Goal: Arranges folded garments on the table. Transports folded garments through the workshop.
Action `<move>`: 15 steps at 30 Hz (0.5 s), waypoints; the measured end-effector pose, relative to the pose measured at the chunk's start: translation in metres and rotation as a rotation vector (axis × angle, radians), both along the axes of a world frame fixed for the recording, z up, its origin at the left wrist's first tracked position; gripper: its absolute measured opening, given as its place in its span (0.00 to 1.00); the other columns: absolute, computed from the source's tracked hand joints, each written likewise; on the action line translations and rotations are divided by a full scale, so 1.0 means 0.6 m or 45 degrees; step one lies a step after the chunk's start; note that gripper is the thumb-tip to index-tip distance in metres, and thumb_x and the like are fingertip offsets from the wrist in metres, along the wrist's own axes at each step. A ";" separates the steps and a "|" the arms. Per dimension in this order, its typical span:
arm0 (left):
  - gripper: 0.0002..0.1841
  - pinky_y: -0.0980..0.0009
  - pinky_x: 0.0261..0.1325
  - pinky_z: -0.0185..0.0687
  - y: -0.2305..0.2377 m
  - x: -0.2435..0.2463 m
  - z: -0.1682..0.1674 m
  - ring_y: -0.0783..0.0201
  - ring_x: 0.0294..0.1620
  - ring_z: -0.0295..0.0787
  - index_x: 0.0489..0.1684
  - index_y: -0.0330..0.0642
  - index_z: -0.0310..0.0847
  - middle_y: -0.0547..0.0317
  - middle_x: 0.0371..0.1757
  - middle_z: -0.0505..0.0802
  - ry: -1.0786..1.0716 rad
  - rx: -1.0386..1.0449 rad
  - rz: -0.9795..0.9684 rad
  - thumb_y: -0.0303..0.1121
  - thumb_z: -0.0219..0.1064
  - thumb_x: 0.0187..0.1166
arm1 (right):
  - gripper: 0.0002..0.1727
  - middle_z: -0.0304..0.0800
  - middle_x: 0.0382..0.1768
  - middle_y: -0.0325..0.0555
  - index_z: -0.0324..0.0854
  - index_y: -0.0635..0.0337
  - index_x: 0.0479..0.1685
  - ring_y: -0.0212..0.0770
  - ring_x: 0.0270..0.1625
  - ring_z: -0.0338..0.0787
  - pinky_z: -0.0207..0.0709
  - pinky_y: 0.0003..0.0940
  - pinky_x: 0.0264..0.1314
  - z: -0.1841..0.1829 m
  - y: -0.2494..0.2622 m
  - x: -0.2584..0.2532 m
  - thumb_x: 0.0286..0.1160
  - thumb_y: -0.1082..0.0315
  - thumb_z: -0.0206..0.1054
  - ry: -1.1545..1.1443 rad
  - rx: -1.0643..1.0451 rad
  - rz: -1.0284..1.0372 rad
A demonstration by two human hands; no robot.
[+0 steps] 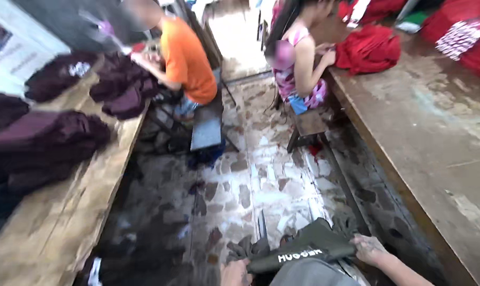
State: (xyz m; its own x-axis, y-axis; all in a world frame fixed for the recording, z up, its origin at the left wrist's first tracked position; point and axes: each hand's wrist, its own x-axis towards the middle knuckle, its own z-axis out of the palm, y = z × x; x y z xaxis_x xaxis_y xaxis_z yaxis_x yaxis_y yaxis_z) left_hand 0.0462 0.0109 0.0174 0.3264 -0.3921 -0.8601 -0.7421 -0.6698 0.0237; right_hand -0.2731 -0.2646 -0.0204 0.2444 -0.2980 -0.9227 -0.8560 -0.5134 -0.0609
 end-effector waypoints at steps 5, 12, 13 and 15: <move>0.25 0.30 0.79 0.57 -0.271 0.112 0.191 0.40 0.71 0.83 0.67 0.50 0.86 0.44 0.64 0.92 -0.218 -0.261 -0.324 0.54 0.67 0.79 | 0.18 0.86 0.65 0.67 0.86 0.65 0.64 0.65 0.73 0.82 0.68 0.63 0.78 0.106 -0.209 -0.012 0.78 0.67 0.70 -0.651 -0.186 -0.335; 0.12 0.28 0.63 0.72 -0.686 0.149 0.465 0.37 0.54 0.90 0.50 0.52 0.95 0.44 0.45 0.95 -0.605 -1.062 -0.951 0.41 0.77 0.72 | 0.09 0.95 0.39 0.55 0.94 0.58 0.44 0.55 0.46 0.93 0.82 0.62 0.56 0.344 -0.481 -0.172 0.64 0.73 0.79 -1.382 -1.022 -0.353; 0.12 0.28 0.64 0.69 -0.733 0.142 0.480 0.38 0.51 0.90 0.46 0.50 0.95 0.46 0.41 0.96 -0.620 -1.306 -1.060 0.39 0.78 0.67 | 0.11 0.96 0.41 0.54 0.94 0.57 0.45 0.55 0.47 0.94 0.82 0.63 0.57 0.377 -0.491 -0.208 0.63 0.73 0.80 -1.410 -1.189 -0.310; 0.15 0.27 0.66 0.64 -0.832 0.111 0.500 0.34 0.51 0.88 0.45 0.46 0.94 0.43 0.40 0.94 -0.641 -1.721 -1.210 0.39 0.73 0.62 | 0.16 0.94 0.43 0.57 0.92 0.60 0.49 0.60 0.51 0.92 0.81 0.62 0.58 0.425 -0.500 -0.276 0.58 0.75 0.80 -1.448 -1.561 -0.178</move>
State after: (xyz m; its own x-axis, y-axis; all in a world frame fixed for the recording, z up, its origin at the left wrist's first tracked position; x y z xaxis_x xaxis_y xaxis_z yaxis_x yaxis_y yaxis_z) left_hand 0.1131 -0.4885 0.3174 -0.3168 -0.8929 0.3200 -0.9452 0.2691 -0.1849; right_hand -0.4385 -0.5645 0.2348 0.4900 -0.7338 0.4706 -0.7012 -0.6525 -0.2873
